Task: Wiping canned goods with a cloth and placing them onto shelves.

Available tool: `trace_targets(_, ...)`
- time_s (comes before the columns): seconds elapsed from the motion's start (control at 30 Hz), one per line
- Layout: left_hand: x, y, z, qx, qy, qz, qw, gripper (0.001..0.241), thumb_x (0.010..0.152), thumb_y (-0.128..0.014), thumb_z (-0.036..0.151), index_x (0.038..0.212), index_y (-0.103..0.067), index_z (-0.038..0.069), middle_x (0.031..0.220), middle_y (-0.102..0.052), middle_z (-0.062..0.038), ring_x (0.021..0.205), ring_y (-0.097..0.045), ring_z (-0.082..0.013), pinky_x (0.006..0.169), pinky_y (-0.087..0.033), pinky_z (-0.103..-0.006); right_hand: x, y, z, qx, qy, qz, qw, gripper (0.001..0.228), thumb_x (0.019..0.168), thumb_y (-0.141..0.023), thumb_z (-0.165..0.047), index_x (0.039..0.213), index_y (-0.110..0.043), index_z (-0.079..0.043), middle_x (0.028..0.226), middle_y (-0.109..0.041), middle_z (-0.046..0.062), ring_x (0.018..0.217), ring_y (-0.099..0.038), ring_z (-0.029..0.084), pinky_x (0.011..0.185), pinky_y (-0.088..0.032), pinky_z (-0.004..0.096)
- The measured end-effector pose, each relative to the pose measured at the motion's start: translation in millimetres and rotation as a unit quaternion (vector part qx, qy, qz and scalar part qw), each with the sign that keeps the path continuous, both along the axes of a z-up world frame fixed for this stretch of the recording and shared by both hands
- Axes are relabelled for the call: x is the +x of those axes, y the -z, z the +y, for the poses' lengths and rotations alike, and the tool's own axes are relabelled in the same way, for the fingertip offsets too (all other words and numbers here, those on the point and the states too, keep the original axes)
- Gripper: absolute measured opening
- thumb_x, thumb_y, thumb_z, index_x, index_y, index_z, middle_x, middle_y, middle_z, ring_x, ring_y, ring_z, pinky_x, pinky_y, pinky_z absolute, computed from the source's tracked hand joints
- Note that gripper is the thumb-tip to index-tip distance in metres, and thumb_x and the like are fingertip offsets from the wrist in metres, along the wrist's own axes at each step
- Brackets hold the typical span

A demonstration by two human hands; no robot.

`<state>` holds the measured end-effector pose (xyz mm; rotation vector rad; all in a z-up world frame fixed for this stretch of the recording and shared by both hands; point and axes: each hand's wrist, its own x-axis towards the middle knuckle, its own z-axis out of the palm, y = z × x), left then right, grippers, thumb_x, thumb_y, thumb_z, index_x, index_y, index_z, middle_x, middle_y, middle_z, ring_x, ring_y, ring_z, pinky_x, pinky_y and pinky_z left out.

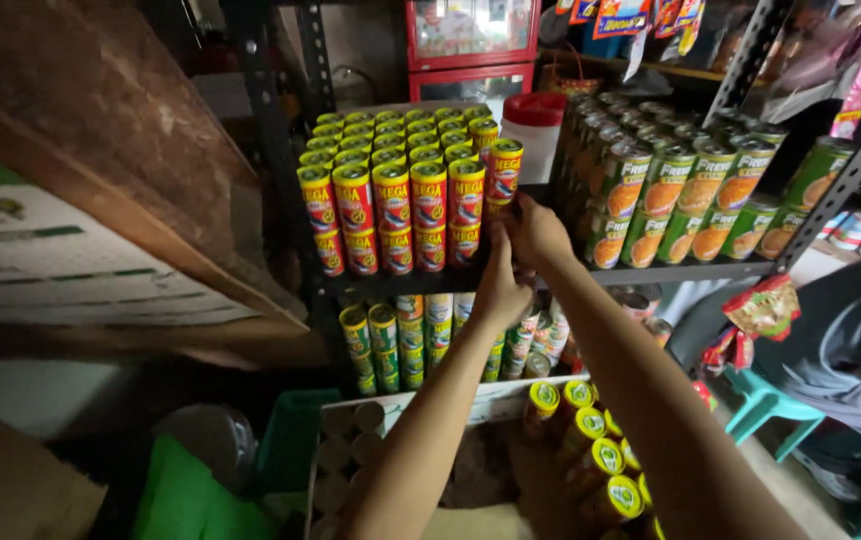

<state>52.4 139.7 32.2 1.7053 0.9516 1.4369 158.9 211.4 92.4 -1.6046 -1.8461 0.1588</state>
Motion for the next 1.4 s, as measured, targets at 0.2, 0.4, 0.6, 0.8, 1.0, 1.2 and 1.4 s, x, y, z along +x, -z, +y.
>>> trace_targets(0.2, -4.1, -36.1, -33.4, 0.043, -0.031, 0.081, 0.995, 0.109, 0.066, -0.053, -0.005, 0.164, -0.009, 0.008, 0.168, -0.009, -0.029, 0.152, -0.017, -0.0498, 0.129, -0.02, -0.0533, -22.6, -3.9, -3.9, -0.041, -0.024, 0.024, 0.999, 0.046, 0.104, -0.054, -0.038, 0.137, -0.059, -0.008, 0.115, -0.073, 0.029, 0.115, -0.067, 0.048, 0.096, -0.052, 0.058)
trace_targets(0.4, -1.7, -8.2, -8.8, 0.097, -0.047, 0.103, 0.989, 0.109, 0.062, -0.056, 0.0, 0.164, -0.02, 0.014, 0.169, -0.017, -0.024, 0.152, -0.024, -0.0442, 0.128, -0.023, -0.0497, -21.0, -4.7, -6.8, -0.051, 0.018, -0.065, 0.996, 0.044, 0.105, -0.055, -0.03, 0.148, -0.054, -0.023, 0.121, -0.074, 0.014, 0.119, -0.069, 0.032, 0.097, -0.055, 0.047)
trace_targets(0.6, -2.6, -16.6, -21.2, 0.128, -0.034, 0.07, 0.989, 0.099, 0.066, -0.057, -0.001, 0.16, -0.024, 0.002, 0.167, -0.012, -0.033, 0.151, -0.024, -0.0492, 0.128, -0.026, -0.0526, -11.9, 3.2, 1.7, 0.05, -0.068, -0.03, 0.996, 0.052, 0.096, -0.054, -0.053, 0.125, -0.062, -0.011, 0.108, -0.071, 0.02, 0.086, -0.067, 0.042, 0.073, -0.051, 0.051)
trace_targets(0.8, -3.4, -11.3, -17.1, 0.103, -0.035, 0.09, 0.99, 0.103, 0.065, -0.057, 0.005, 0.162, -0.024, 0.01, 0.169, -0.015, -0.026, 0.151, -0.026, -0.0476, 0.126, -0.026, -0.0541, -13.3, 3.1, 3.5, 0.034, -0.048, -0.057, 0.997, 0.053, 0.095, -0.057, -0.055, 0.116, -0.065, -0.007, 0.102, -0.071, 0.017, 0.082, -0.068, 0.039, 0.072, -0.052, 0.049)
trace_targets(1.0, -10.0, -12.9, -20.0, 0.133, -0.003, 0.074, 0.988, 0.108, 0.063, -0.053, -0.004, 0.164, -0.025, 0.019, 0.171, -0.017, -0.019, 0.155, -0.023, -0.0436, 0.128, -0.025, -0.0501, -23.1, -24.3, -49.4, 0.08, 0.018, -0.052, 0.995, 0.032, 0.1, -0.066, -0.024, 0.13, -0.071, -0.013, 0.091, -0.079, 0.01, 0.089, -0.077, 0.029, 0.071, -0.061, 0.046)
trace_targets(1.2, -41.8, -10.1, -54.2, 0.158, 0.114, 0.022, 0.981, 0.09, 0.074, -0.053, -0.009, 0.156, -0.049, 0.027, 0.169, -0.03, -0.016, 0.156, -0.028, -0.0382, 0.127, -0.026, -0.0486, 6.3, 23.8, -57.1, 0.173, -0.02, 0.126, 0.977, 0.026, 0.1, -0.075, -0.03, 0.12, -0.071, -0.014, 0.104, -0.076, 0.01, 0.098, -0.074, 0.034, 0.079, -0.06, 0.049)
trace_targets(1.4, -72.1, 39.9, -108.6, 0.116, 0.089, 0.024, 0.989, 0.069, 0.073, -0.049, -0.006, 0.132, -0.071, 0.023, 0.142, -0.061, -0.013, 0.136, -0.056, -0.03, 0.107, -0.049, -0.0376, 29.0, 56.0, -166.1, 0.275, -0.067, 0.118, 0.952, 0.03, 0.088, -0.067, 0.006, 0.112, -0.074, -0.011, 0.1, -0.065, 0.007, 0.099, -0.065, 0.032, 0.079, -0.061, 0.036)
